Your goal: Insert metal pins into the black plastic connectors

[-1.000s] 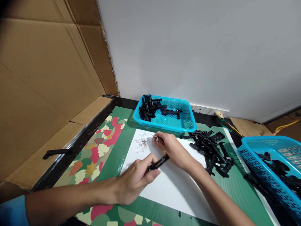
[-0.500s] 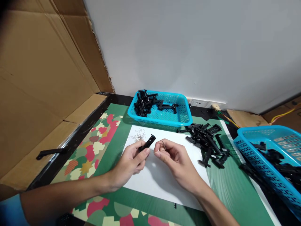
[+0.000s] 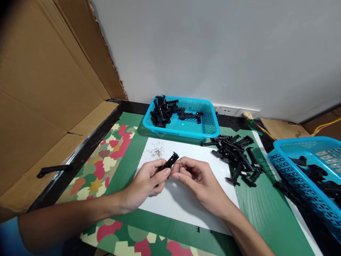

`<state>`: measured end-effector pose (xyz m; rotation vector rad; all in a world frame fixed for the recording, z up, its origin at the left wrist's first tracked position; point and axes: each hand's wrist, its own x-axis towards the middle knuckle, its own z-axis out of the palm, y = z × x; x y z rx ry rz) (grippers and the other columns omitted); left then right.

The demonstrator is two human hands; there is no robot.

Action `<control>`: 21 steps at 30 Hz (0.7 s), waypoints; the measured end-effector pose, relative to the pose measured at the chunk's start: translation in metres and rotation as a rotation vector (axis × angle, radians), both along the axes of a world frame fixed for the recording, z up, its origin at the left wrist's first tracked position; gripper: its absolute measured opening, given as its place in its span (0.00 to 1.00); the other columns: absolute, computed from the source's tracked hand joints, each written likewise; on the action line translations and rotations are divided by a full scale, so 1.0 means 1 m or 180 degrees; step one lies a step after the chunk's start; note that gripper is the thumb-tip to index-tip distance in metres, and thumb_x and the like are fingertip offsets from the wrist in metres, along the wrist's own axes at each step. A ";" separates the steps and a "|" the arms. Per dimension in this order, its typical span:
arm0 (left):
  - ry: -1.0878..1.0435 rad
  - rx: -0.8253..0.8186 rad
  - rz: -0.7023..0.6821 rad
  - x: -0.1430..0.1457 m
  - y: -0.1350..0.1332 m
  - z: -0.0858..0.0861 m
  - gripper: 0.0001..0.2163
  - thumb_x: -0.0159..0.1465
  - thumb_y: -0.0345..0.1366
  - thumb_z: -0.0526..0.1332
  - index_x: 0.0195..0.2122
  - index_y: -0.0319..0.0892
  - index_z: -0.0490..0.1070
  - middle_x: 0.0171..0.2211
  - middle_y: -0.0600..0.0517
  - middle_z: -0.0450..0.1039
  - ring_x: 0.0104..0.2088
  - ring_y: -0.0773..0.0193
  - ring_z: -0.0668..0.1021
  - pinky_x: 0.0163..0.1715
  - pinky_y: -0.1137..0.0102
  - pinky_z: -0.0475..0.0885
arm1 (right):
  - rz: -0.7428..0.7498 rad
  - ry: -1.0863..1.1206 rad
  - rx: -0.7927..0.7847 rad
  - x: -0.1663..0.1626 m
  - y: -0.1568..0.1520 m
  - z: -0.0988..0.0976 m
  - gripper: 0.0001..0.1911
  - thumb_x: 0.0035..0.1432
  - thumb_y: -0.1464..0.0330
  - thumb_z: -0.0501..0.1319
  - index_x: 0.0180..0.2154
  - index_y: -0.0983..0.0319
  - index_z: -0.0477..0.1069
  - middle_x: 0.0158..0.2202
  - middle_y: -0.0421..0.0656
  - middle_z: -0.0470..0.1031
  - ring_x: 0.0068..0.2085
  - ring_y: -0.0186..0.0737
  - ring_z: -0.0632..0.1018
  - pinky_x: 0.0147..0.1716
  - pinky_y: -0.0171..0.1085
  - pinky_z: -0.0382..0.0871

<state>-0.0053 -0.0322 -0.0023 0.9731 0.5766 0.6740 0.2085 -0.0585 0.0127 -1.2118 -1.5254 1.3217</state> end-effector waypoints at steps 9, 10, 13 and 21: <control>0.0054 -0.0057 0.0143 0.002 -0.001 0.001 0.18 0.73 0.52 0.66 0.42 0.42 0.67 0.24 0.64 0.54 0.19 0.77 0.53 0.18 0.77 0.49 | -0.0251 -0.0172 0.0147 -0.008 -0.003 0.000 0.16 0.73 0.56 0.65 0.35 0.59 0.75 0.28 0.36 0.62 0.31 0.36 0.62 0.31 0.36 0.57; 0.0056 -0.0115 0.0164 0.002 -0.001 0.001 0.18 0.73 0.52 0.66 0.41 0.42 0.66 0.25 0.64 0.55 0.19 0.77 0.54 0.18 0.77 0.48 | -0.0311 -0.0230 0.0234 -0.009 -0.004 -0.001 0.16 0.74 0.56 0.65 0.36 0.59 0.75 0.28 0.36 0.63 0.30 0.36 0.62 0.30 0.36 0.58; 0.0089 -0.0211 0.0183 0.002 -0.001 0.000 0.18 0.73 0.52 0.67 0.41 0.43 0.65 0.25 0.63 0.55 0.19 0.76 0.54 0.18 0.77 0.48 | -0.0509 -0.0486 0.0646 -0.012 -0.006 -0.003 0.11 0.75 0.60 0.63 0.40 0.59 0.76 0.30 0.38 0.70 0.30 0.36 0.65 0.30 0.36 0.61; 0.0196 -0.0031 0.0234 0.001 -0.001 -0.007 0.16 0.73 0.50 0.66 0.44 0.43 0.67 0.22 0.65 0.53 0.20 0.74 0.51 0.18 0.78 0.49 | -0.0554 -0.0824 0.1221 -0.014 -0.007 -0.004 0.04 0.73 0.69 0.64 0.42 0.58 0.77 0.29 0.37 0.73 0.26 0.33 0.66 0.26 0.33 0.61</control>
